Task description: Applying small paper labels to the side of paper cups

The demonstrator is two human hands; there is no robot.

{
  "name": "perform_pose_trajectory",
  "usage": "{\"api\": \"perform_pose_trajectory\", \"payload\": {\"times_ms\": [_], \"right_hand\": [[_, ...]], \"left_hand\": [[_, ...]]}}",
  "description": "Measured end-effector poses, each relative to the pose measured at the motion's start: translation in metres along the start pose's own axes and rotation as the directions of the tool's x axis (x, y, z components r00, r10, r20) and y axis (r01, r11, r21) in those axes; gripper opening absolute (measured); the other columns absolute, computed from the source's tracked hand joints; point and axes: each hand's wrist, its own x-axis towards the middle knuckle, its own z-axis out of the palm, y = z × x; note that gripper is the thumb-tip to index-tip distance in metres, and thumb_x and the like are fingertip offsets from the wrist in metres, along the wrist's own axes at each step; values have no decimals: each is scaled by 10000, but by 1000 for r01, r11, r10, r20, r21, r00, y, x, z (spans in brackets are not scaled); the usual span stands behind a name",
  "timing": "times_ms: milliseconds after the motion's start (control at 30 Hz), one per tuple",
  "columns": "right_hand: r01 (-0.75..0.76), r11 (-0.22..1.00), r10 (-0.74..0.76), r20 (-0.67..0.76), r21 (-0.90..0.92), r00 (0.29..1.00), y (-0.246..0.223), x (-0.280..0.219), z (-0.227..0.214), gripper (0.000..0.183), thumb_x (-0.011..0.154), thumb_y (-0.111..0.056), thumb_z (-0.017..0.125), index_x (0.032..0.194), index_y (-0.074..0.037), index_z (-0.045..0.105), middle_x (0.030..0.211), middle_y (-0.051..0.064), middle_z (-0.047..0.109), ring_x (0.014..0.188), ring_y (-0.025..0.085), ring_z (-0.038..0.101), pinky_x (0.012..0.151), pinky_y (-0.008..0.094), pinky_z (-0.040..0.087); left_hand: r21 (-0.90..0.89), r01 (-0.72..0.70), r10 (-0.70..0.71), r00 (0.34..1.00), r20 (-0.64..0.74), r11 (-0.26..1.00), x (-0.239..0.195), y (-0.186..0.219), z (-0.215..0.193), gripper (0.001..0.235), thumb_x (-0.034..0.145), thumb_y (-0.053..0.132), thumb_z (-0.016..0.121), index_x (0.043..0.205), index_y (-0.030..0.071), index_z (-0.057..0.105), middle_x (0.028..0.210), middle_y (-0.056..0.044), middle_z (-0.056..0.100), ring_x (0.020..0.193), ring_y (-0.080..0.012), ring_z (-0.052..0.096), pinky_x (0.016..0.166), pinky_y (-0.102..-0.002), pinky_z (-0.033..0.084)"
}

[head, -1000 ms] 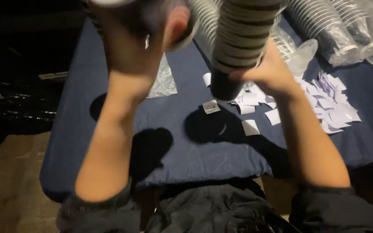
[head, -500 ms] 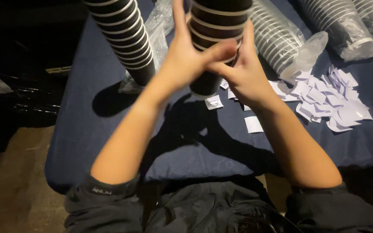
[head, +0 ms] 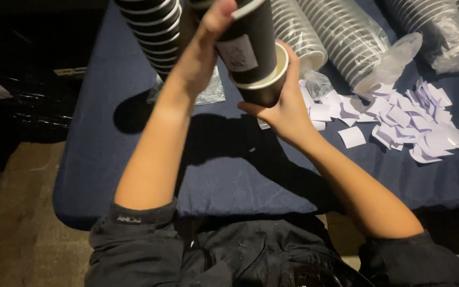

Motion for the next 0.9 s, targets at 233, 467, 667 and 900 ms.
{"api": "perform_pose_trajectory", "payload": {"times_ms": [233,467,667,900], "right_hand": [[-56,989,53,25,137,998,11,15,1,863,781,-165,911,1465,-58,397,1404,103,555,1325,196,497,1153,316,396],[-200,916,102,280,348,955,73,26,-15,756,848,99,788,1458,-47,366,1448,133,534,1384,209,537,1200,333,476],[10,822,161,249,-569,955,80,13,-48,444,791,-417,935,998,-65,760,963,105,767,795,227,722,722,362,517],[117,854,171,486,-506,857,71,-18,-30,91,936,-127,694,983,-93,764,1030,52,724,918,261,711,831,361,522]], "left_hand": [[305,-204,194,979,65,930,5,-11,-4,456,987,196,846,1318,116,543,1305,-94,699,1230,-215,682,1127,-354,537],[681,-88,118,993,2,727,-23,-42,-8,1022,836,436,957,1558,162,287,1494,-67,615,1405,-215,629,1180,-357,511],[714,-32,139,986,-91,699,-41,-91,-32,1049,806,503,938,1563,171,292,1525,-99,590,1428,-286,609,1140,-398,527],[819,-51,305,940,-154,571,-66,-70,-7,984,897,394,924,1587,151,266,1584,-146,465,1456,-334,562,1225,-441,490]]}}
